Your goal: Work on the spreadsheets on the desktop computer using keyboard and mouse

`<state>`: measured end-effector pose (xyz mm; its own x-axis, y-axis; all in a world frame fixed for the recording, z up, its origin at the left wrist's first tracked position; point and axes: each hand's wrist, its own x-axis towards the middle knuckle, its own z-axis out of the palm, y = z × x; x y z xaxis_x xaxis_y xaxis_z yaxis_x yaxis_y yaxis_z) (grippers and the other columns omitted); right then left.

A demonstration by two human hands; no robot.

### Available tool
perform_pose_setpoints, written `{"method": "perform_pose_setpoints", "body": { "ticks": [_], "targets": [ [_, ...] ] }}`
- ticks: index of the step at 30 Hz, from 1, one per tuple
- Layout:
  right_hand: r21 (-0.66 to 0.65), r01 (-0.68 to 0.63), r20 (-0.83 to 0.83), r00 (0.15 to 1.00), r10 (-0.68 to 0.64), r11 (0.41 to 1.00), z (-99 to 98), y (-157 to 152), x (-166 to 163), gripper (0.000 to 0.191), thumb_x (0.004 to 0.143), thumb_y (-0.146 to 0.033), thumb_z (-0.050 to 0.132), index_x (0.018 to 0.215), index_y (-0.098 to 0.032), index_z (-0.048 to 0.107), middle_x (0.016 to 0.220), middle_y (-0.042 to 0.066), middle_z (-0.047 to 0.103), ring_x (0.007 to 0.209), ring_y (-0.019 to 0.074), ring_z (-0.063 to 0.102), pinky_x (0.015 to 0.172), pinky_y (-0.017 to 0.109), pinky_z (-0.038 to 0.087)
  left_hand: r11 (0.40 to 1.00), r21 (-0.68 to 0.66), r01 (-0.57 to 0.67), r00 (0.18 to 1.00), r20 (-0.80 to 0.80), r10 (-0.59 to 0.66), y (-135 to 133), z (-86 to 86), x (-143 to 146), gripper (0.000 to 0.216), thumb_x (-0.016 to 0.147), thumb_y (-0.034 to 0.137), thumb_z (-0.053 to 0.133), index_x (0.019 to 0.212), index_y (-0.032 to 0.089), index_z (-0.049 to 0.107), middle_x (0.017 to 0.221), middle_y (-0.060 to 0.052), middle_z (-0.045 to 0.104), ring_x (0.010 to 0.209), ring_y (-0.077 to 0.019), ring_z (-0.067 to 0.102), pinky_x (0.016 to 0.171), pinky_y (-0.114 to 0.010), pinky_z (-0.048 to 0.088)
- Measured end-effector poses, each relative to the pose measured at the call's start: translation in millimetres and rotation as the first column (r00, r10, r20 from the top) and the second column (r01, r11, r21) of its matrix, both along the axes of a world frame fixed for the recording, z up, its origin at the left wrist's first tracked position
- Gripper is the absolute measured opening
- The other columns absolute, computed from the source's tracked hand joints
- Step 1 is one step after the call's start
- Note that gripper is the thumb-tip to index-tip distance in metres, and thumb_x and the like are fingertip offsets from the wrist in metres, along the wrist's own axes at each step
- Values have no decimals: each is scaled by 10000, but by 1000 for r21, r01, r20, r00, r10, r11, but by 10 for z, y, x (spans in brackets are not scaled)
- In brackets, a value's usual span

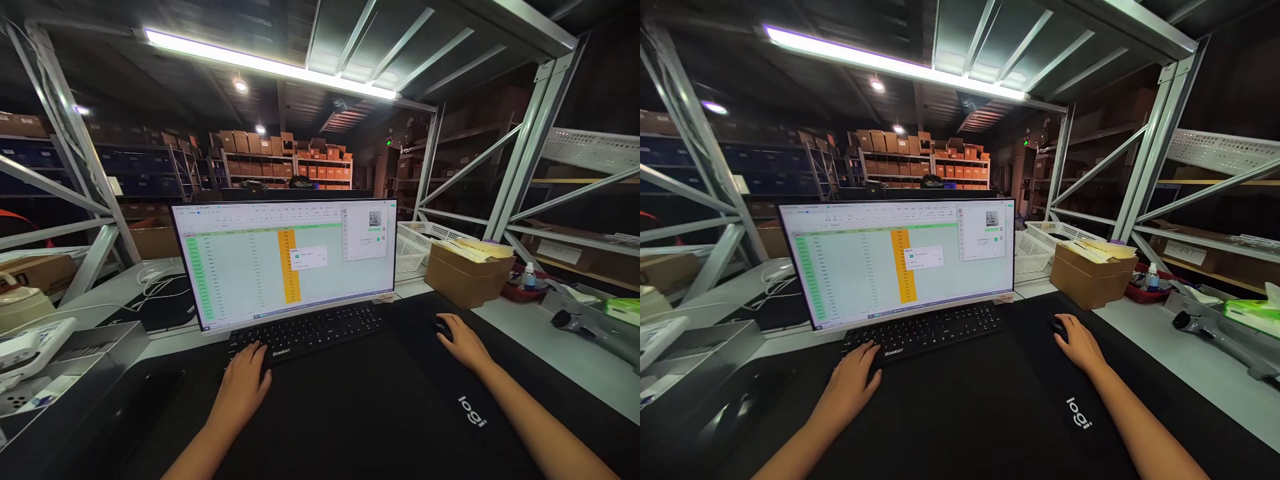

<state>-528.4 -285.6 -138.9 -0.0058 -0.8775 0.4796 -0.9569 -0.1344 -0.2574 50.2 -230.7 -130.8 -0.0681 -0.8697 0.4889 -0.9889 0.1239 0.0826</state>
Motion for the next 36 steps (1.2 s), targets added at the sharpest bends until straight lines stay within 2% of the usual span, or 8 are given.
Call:
{"method": "perform_pose_setpoints", "body": {
  "ticks": [11,18,22,29,36],
  "targets": [
    [-17,-16,18,1000,16,1000,0,-26,5,442,839,-373,493,1253,-231,552,1308,109,580,1207,262,583,1065,440,456,999,-37,16,1000,0,-16,-15,-41,19,492,892,290,394,1318,117,571,1408,-160,555,1320,-318,495,1118,-512,409],
    [-56,-37,11,999,38,998,-170,-106,-135,474,858,-454,461,1267,-227,541,1306,119,578,1219,279,574,1058,453,462,999,33,-11,1000,3,11,68,63,-41,487,886,252,422,1334,118,558,1436,-161,533,1334,-326,485,1104,-521,424],
    [-70,-88,15,996,89,994,-249,-174,-205,483,857,-484,467,1255,-221,543,1293,128,585,1219,282,576,1071,456,457,1000,30,-1,1000,-9,1,86,60,-44,483,882,249,443,1337,128,552,1437,-156,534,1334,-323,486,1107,-523,420],
    [-49,-118,10,993,118,992,-186,-150,-145,503,820,-512,492,1252,-262,555,1293,95,616,1165,288,617,984,451,525,1000,-23,-1,1000,-26,0,66,-20,-21,470,874,248,458,1326,163,551,1422,-131,548,1343,-298,485,1149,-502,382],
    [-28,-114,1,994,114,993,-127,-115,-93,485,849,-465,482,1281,-249,533,1327,98,591,1196,273,600,1034,449,495,999,-29,14,999,-37,-15,43,-21,-5,472,879,255,447,1325,149,559,1414,-145,551,1328,-308,495,1119,-501,411]
  ]
}}
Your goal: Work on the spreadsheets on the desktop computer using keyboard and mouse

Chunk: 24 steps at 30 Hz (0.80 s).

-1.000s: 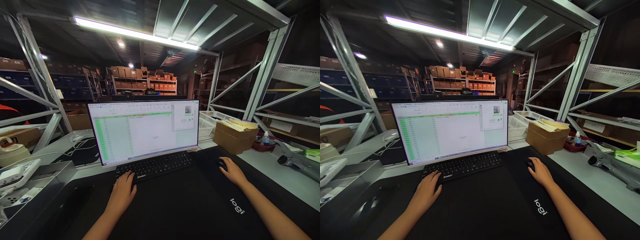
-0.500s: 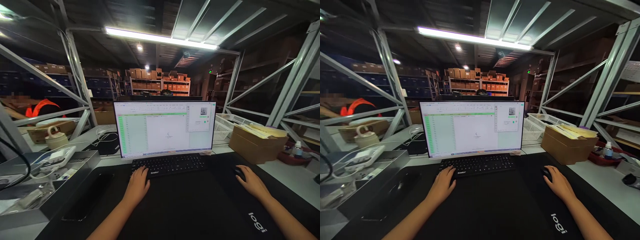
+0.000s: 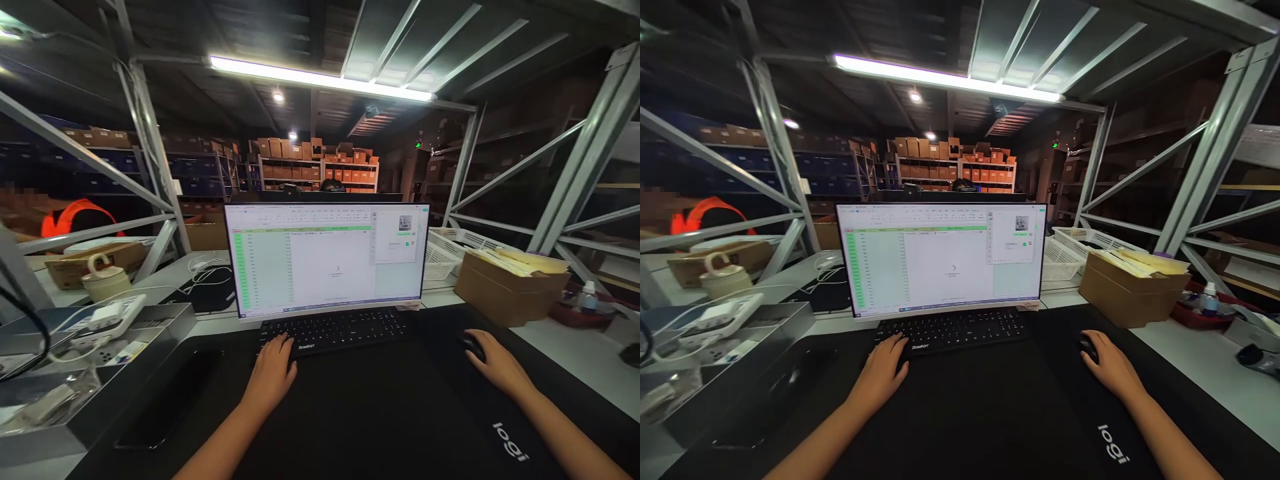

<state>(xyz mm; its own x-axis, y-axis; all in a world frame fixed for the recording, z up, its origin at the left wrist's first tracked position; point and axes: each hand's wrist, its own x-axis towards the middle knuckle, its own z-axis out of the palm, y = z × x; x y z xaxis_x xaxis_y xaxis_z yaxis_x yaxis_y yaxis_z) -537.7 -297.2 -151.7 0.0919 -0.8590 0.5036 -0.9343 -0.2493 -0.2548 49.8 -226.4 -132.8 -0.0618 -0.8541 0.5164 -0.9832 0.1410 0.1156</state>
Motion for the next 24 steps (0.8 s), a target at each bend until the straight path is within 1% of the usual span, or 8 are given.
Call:
{"method": "perform_pose_setpoints", "body": {
  "ticks": [4,6,9,11,15,18,24],
  "targets": [
    [24,60,3,998,-60,998,105,74,79,465,851,-394,463,1282,-232,527,1344,108,574,1212,269,586,1057,456,471,1000,-10,0,1000,19,0,-37,-14,12,476,883,264,426,1315,125,570,1410,-163,552,1319,-316,496,1123,-511,401],
    [41,77,8,997,-77,996,157,106,119,463,846,-388,473,1280,-236,532,1348,106,575,1212,272,584,1051,462,472,1000,-2,2,1000,28,-2,-47,-11,10,486,884,271,415,1316,109,570,1409,-167,551,1318,-315,495,1131,-507,392],
    [36,75,30,997,-76,997,191,134,152,462,850,-400,486,1282,-243,537,1354,104,575,1212,271,581,1048,467,471,1000,15,-11,1000,13,11,-39,11,-2,493,884,281,408,1321,119,570,1416,-161,550,1319,-317,494,1122,-525,396],
    [36,68,41,997,-69,997,184,136,150,463,855,-417,496,1285,-250,541,1357,102,574,1217,272,577,1049,472,472,1000,22,-17,1000,0,17,-25,31,-11,493,880,280,413,1322,131,571,1417,-160,551,1317,-319,496,1115,-538,398],
    [60,44,50,998,-47,997,135,117,113,457,886,-480,496,1299,-290,547,1397,76,549,1238,270,566,1034,476,491,999,39,-7,1000,-2,7,-4,49,-17,495,882,279,416,1330,130,566,1422,-153,546,1330,-317,487,1118,-521,404],
    [79,38,32,999,-40,996,106,101,87,458,907,-508,482,1317,-315,554,1429,58,522,1247,266,565,1023,467,505,1000,22,-3,1000,-2,3,-8,36,-14,491,888,278,408,1324,118,569,1422,-164,542,1327,-324,490,1120,-521,402],
    [83,47,11,999,-48,995,84,82,75,471,923,-507,464,1335,-303,565,1445,62,507,1282,264,547,1047,450,495,1000,7,-9,1000,11,9,-29,10,-7,489,878,272,415,1317,125,573,1416,-161,551,1328,-322,495,1119,-521,407]
  ]
}}
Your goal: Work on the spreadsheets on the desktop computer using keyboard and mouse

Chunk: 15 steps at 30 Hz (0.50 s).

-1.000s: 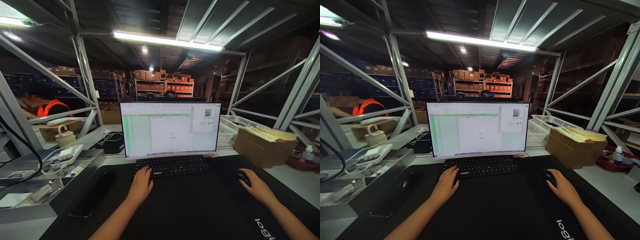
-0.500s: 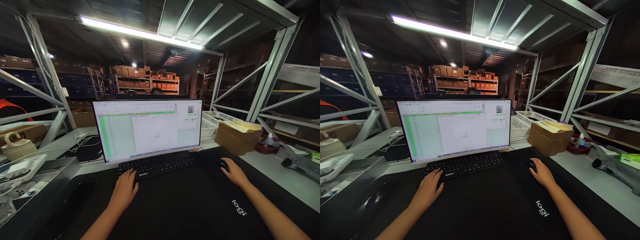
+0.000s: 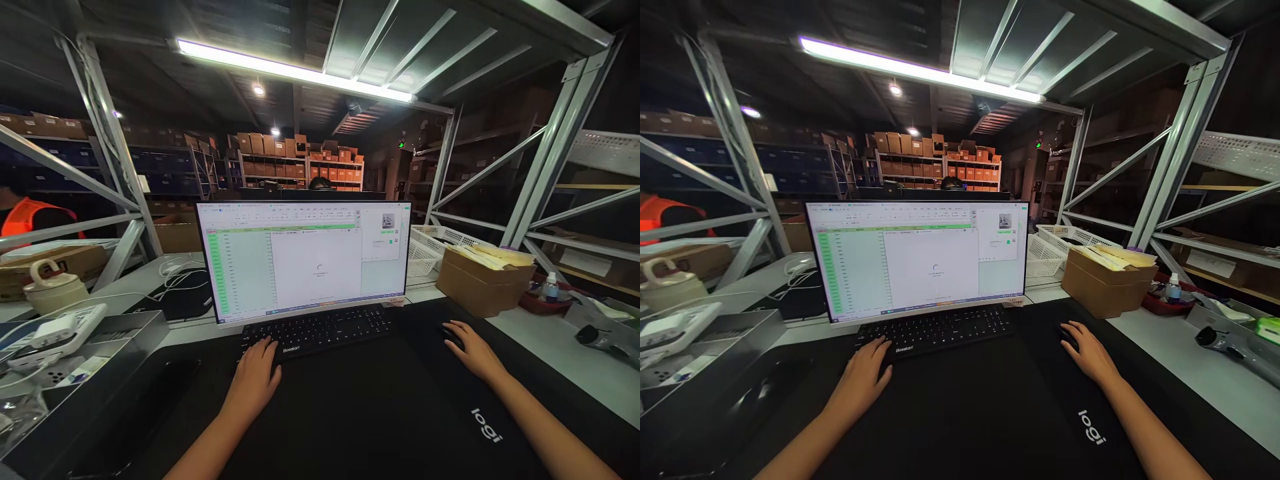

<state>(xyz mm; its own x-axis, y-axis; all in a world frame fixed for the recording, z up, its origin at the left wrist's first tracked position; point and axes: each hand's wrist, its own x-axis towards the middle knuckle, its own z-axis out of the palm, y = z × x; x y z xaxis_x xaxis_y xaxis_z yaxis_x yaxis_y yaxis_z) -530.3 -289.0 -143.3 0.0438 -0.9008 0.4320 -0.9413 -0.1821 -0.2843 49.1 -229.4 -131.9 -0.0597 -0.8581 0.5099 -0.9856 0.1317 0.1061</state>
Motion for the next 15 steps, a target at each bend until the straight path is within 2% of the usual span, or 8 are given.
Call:
{"method": "perform_pose_setpoints", "body": {
  "ticks": [10,15],
  "targets": [
    [-24,-1,23,1000,2,1000,31,-3,42,445,908,-480,468,1286,-289,602,1414,83,532,1284,265,545,1076,456,472,1000,-19,8,999,32,-7,-28,-49,31,493,890,283,401,1322,115,568,1416,-168,548,1326,-327,497,1128,-518,399],
    [-29,-4,24,1000,5,1000,27,-7,39,466,910,-494,456,1293,-275,605,1402,95,540,1275,273,548,1070,471,472,1000,14,-12,999,37,12,-9,-20,21,504,895,288,395,1340,116,558,1427,-163,539,1332,-334,488,1109,-526,414]
  ]
}}
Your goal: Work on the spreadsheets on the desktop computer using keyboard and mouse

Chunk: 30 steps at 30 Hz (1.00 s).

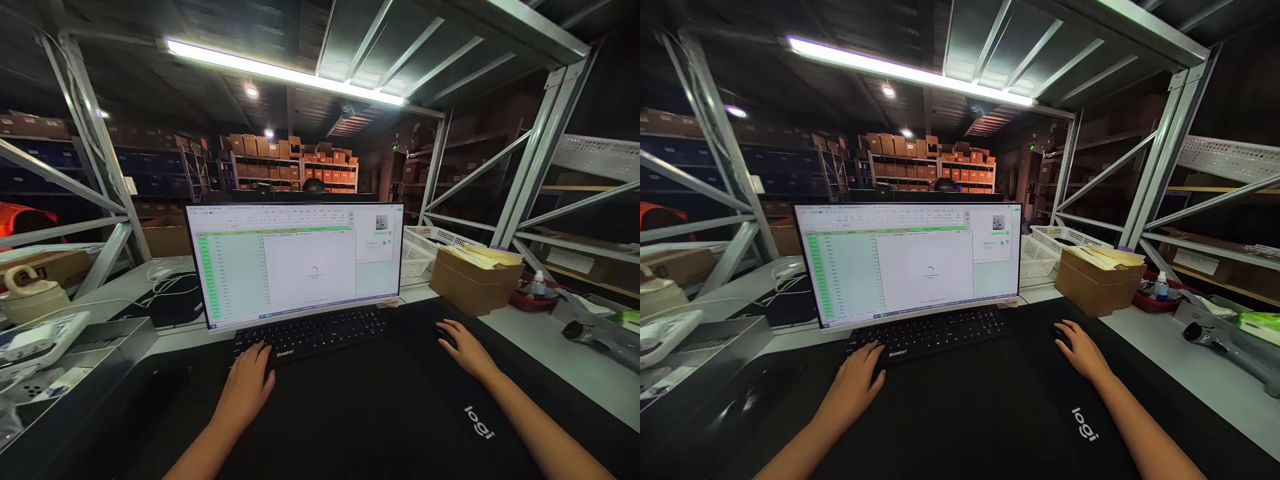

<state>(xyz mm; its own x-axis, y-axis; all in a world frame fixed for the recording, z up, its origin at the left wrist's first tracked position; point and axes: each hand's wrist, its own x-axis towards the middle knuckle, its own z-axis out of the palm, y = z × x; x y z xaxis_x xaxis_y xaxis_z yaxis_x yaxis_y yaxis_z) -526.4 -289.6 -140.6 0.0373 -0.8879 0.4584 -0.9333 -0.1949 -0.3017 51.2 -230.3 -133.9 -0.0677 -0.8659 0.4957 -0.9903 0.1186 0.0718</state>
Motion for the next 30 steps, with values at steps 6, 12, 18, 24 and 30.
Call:
{"method": "perform_pose_setpoints", "body": {
  "ticks": [6,12,18,24,30],
  "targets": [
    [-19,-6,-15,1000,6,1000,-9,-10,-17,457,909,-499,455,1280,-285,613,1396,91,543,1272,273,554,1059,464,485,1000,-7,1,1000,3,-1,3,14,-13,495,896,285,397,1331,120,566,1421,-160,547,1333,-329,489,1112,-520,411],
    [-13,-8,7,1000,8,1000,-5,-6,-10,453,904,-491,463,1271,-281,623,1398,92,540,1272,274,550,1075,474,470,1000,-6,2,1000,3,-2,0,5,1,498,897,289,389,1331,123,568,1420,-156,549,1333,-325,490,1123,-520,399],
    [4,12,14,1000,-12,1000,1,0,-3,466,904,-505,465,1294,-293,606,1412,85,529,1274,271,548,1070,466,474,1000,8,-3,1000,-3,3,-2,13,-2,499,891,293,387,1321,124,575,1419,-161,548,1323,-332,497,1108,-532,408],
    [1,2,-2,1000,-2,1000,-16,-8,-15,469,907,-499,466,1303,-288,603,1407,86,527,1280,267,541,1092,465,457,1000,8,-8,1000,3,8,-7,4,-6,510,899,294,366,1334,116,564,1428,-161,536,1329,-334,489,1113,-530,401],
    [27,14,-3,1000,-14,1000,38,32,20,457,909,-488,463,1294,-291,609,1418,85,517,1293,268,530,1100,467,447,1000,7,13,999,-34,-13,-12,15,1,507,887,292,397,1331,116,566,1420,-164,545,1324,-324,491,1109,-521,408]
  ]
}}
